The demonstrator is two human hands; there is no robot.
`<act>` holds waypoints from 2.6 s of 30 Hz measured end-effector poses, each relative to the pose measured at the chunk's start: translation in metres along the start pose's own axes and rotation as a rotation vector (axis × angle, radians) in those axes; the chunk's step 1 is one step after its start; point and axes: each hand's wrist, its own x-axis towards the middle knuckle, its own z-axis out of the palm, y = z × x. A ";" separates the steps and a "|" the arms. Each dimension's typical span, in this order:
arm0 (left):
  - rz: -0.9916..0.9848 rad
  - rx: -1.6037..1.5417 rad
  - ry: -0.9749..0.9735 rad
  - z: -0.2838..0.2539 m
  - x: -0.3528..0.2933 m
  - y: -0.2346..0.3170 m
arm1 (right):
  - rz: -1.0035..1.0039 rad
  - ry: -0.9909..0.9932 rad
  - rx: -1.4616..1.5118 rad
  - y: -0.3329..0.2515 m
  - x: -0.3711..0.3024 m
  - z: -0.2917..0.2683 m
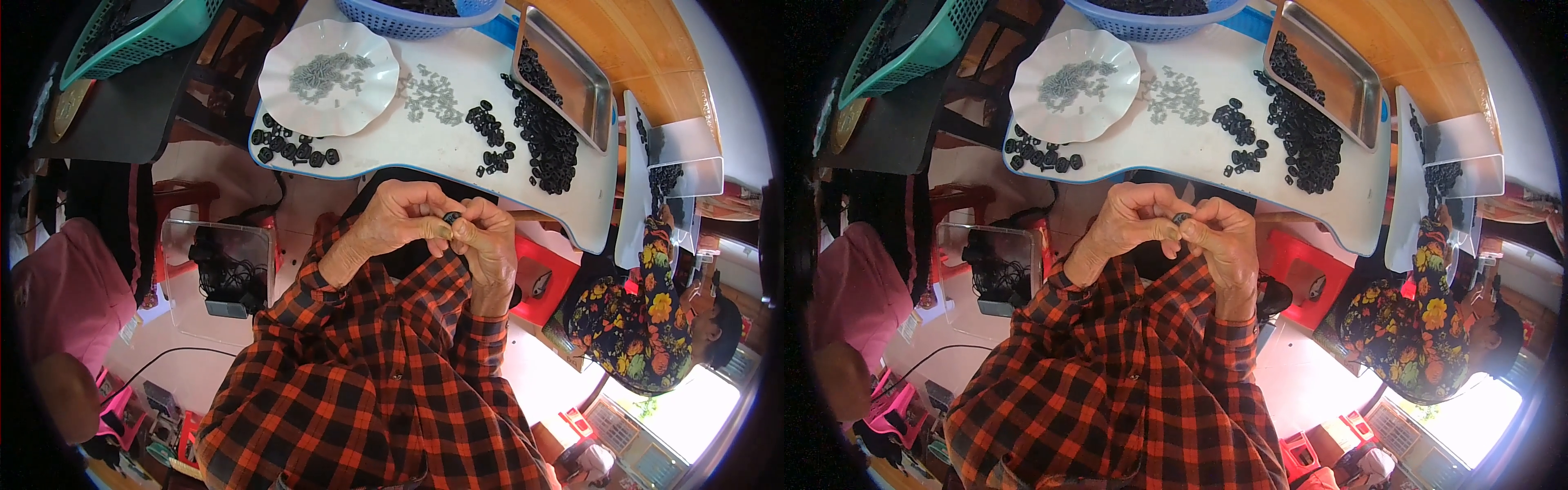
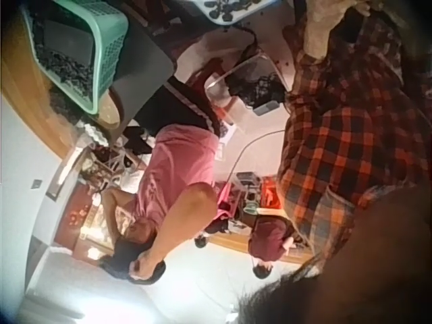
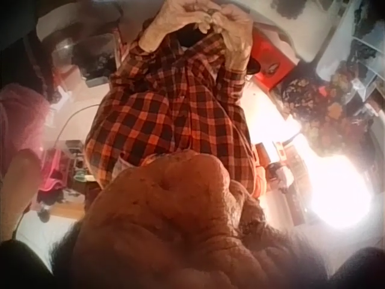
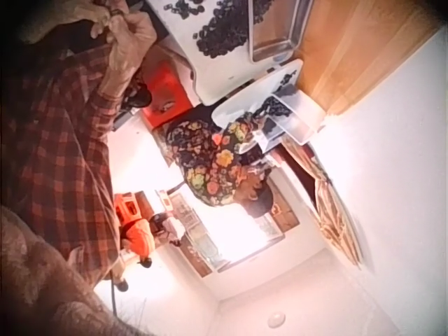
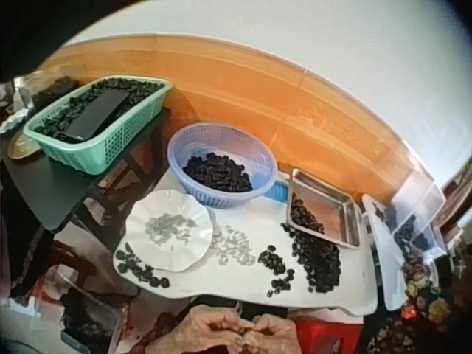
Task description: The person assembles plastic cord locks by picking up components from the table and fitting them together by hand.
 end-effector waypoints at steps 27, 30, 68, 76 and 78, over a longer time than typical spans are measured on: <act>-0.047 0.154 0.276 0.011 0.018 0.011 | -0.111 0.233 -0.184 0.007 0.001 0.001; 0.032 0.295 0.380 0.005 0.039 0.031 | -0.116 0.259 -0.216 0.008 -0.001 -0.004; 0.061 0.785 0.415 0.011 0.026 -0.020 | -0.509 0.550 -1.468 -0.003 0.056 -0.035; 0.095 0.854 0.407 0.007 0.028 -0.032 | -0.557 0.520 -1.311 0.006 0.051 -0.028; 0.081 0.832 0.424 0.007 0.026 -0.030 | -0.507 0.571 -1.237 0.003 0.043 -0.021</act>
